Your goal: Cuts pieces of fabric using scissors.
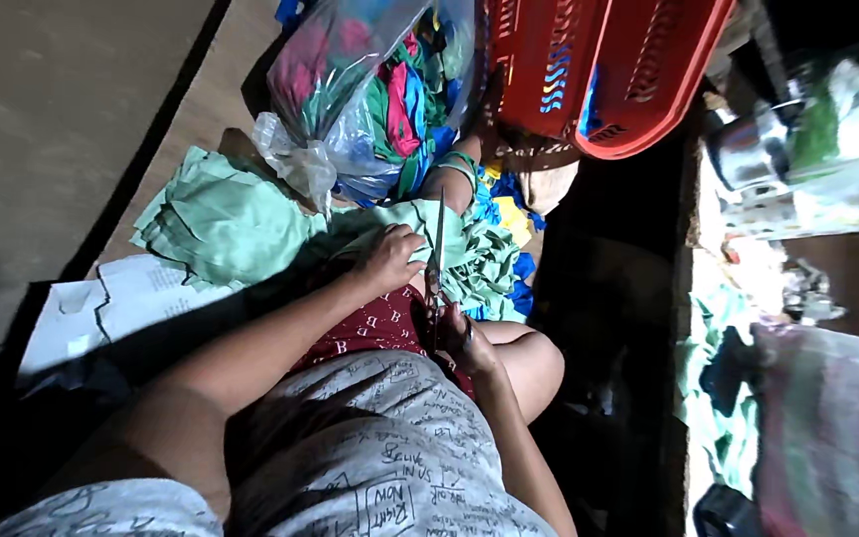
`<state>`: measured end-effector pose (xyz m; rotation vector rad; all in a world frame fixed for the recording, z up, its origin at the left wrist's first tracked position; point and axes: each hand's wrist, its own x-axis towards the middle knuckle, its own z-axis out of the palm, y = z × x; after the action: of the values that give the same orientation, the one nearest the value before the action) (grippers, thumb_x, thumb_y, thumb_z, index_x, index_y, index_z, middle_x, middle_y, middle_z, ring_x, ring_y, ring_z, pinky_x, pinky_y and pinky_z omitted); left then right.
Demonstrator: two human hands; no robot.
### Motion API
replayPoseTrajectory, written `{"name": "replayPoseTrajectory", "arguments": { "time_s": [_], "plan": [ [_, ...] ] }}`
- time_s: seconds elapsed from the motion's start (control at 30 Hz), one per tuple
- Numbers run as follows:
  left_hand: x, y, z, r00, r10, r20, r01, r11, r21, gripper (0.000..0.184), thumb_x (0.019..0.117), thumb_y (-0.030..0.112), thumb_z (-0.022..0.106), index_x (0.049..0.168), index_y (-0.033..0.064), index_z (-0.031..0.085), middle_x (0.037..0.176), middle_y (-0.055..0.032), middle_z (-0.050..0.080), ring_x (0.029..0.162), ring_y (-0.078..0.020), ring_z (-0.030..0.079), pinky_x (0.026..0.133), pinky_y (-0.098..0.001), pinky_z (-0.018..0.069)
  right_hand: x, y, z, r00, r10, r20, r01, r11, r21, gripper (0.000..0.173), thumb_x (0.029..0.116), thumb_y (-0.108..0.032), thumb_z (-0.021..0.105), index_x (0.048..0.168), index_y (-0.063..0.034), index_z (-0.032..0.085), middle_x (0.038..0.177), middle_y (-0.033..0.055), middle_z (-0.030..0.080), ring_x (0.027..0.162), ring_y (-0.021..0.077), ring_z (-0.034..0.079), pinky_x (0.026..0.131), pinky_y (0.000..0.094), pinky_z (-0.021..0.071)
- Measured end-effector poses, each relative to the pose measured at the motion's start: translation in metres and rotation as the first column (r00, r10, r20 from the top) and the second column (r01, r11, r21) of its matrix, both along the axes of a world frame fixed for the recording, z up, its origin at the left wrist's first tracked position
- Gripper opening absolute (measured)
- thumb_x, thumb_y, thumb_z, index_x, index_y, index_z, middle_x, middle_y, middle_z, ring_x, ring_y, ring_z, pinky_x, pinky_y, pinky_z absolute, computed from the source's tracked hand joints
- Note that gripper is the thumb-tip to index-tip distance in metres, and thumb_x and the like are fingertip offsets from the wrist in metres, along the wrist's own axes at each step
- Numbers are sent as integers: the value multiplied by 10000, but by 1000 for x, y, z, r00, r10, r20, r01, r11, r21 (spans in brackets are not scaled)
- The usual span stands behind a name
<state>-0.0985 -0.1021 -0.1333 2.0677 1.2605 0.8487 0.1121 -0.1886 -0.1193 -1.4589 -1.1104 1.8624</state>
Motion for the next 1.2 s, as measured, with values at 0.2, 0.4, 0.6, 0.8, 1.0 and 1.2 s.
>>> {"name": "replayPoseTrajectory", "arguments": {
  "time_s": [0.2, 0.4, 0.6, 0.8, 1.0, 1.2],
  "plan": [
    [0, -6, -11, 997, -72, 30, 63, 967, 245, 96, 923, 42, 645, 905, 27, 739, 1082, -167, 689, 1101, -366, 637, 955, -531, 507, -3, 13, 11, 994, 93, 56, -91, 995, -35, 695, 992, -640, 352, 1197, -2, 536, 930, 52, 653, 790, 141, 663, 696, 321, 583],
    [0, -6, -15, 989, -148, -26, 147, 926, 348, 114, 920, 48, 629, 927, 46, 743, 1011, -110, 731, 1045, -320, 671, 900, -507, 525, -6, 14, 15, 992, 103, 73, -100, 994, -42, 742, 986, -677, 333, 1196, 3, 541, 925, 62, 664, 768, 148, 671, 683, 322, 588],
    [2, -2, -11, 992, -121, -29, 124, 973, 196, 348, 858, -2, 726, 1206, -8, 719, 1097, -209, 697, 1093, -397, 649, 955, -519, 525, -14, 19, 22, 995, 86, 60, -83, 996, -36, 653, 1032, -594, 233, 1111, -32, 557, 828, 31, 634, 715, 129, 639, 650, 306, 564],
    [6, -6, -7, 998, -39, -53, 49, 981, 188, 191, 921, -18, 610, 1043, -31, 755, 1109, -233, 685, 1082, -402, 654, 953, -507, 531, -16, 19, 20, 994, 68, 82, -65, 997, -40, 653, 1050, -574, 203, 1130, -31, 557, 852, 35, 635, 743, 128, 643, 661, 305, 561],
    [5, -4, -15, 998, 11, -56, 6, 954, 299, 177, 960, 69, 585, 1038, -13, 721, 1170, -175, 711, 1189, -383, 631, 978, -551, 488, -13, 18, 18, 994, 72, 87, -71, 997, -23, 643, 1052, -568, 213, 1126, -32, 559, 844, 34, 633, 729, 131, 643, 652, 310, 565],
    [5, -7, -15, 992, -43, -121, 74, 961, 266, 207, 983, 77, 554, 1070, -18, 716, 1240, -178, 699, 1229, -377, 633, 986, -570, 499, -12, 12, 15, 992, 82, 98, -79, 996, -28, 694, 1031, -604, 251, 1193, 4, 544, 913, 58, 649, 751, 129, 645, 686, 310, 569]
  ]
}}
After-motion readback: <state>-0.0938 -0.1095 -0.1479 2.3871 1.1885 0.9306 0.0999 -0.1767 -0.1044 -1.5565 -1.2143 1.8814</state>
